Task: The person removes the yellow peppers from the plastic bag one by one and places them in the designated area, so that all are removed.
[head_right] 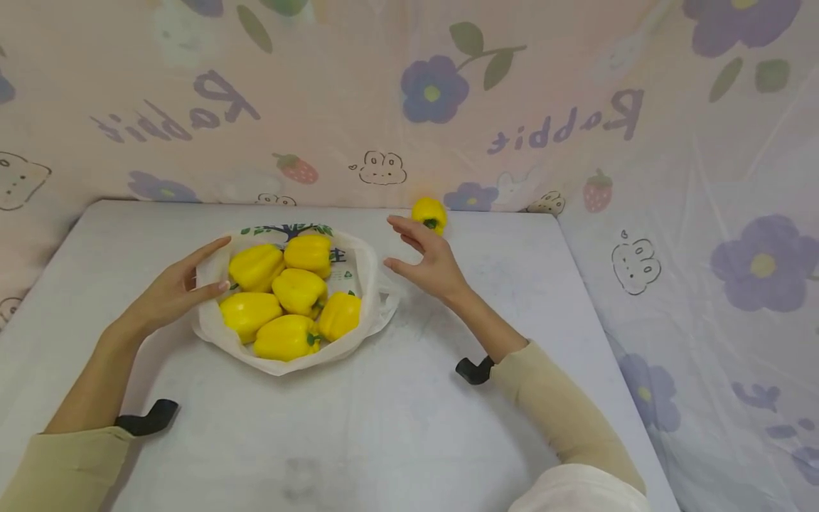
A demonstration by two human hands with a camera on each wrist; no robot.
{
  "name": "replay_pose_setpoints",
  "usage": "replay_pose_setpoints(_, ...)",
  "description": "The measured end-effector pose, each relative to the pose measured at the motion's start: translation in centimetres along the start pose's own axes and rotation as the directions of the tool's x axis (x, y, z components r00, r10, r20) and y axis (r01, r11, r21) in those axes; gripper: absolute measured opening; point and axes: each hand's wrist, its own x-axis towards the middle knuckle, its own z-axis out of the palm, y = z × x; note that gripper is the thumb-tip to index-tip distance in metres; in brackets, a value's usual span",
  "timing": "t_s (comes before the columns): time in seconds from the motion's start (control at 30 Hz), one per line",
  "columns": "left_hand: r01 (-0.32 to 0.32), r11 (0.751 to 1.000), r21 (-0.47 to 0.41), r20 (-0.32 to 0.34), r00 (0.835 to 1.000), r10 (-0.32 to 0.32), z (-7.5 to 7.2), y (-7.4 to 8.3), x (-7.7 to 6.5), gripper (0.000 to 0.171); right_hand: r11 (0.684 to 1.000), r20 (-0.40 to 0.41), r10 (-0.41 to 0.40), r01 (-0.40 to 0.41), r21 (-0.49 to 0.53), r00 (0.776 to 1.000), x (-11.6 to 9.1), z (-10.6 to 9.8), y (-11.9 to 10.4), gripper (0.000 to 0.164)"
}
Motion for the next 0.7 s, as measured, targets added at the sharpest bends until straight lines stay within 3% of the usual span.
replay_pose_setpoints(0.27, 0.001, 0.999, -0.034, 0.007, 1.000, 0.000, 0.1, 0.2, -0.3, 0.079, 0.999, 0.063, -0.009, 0.006, 0.043, 0.998, -0.7, 1.6, 1.7, 0.065)
replay_pose_setpoints(0.43, 0.007, 1.000, -0.020, 0.007, 1.000, -0.007, 0.1, 0.1, -0.4, 0.078, 0.998, 0.103, -0.004, -0.002, 0.056, 0.995, -1.3, 2.6, 1.5, 0.063)
replay_pose_setpoints(0.7, 0.001, 1.000, -0.020, -0.007, 1.000, -0.001, 0.1, -0.1, -0.5, 0.079, 0.998, 0.143, 0.051, -0.047, -0.033, 0.988, -2.3, 4.0, 0.5, 0.059)
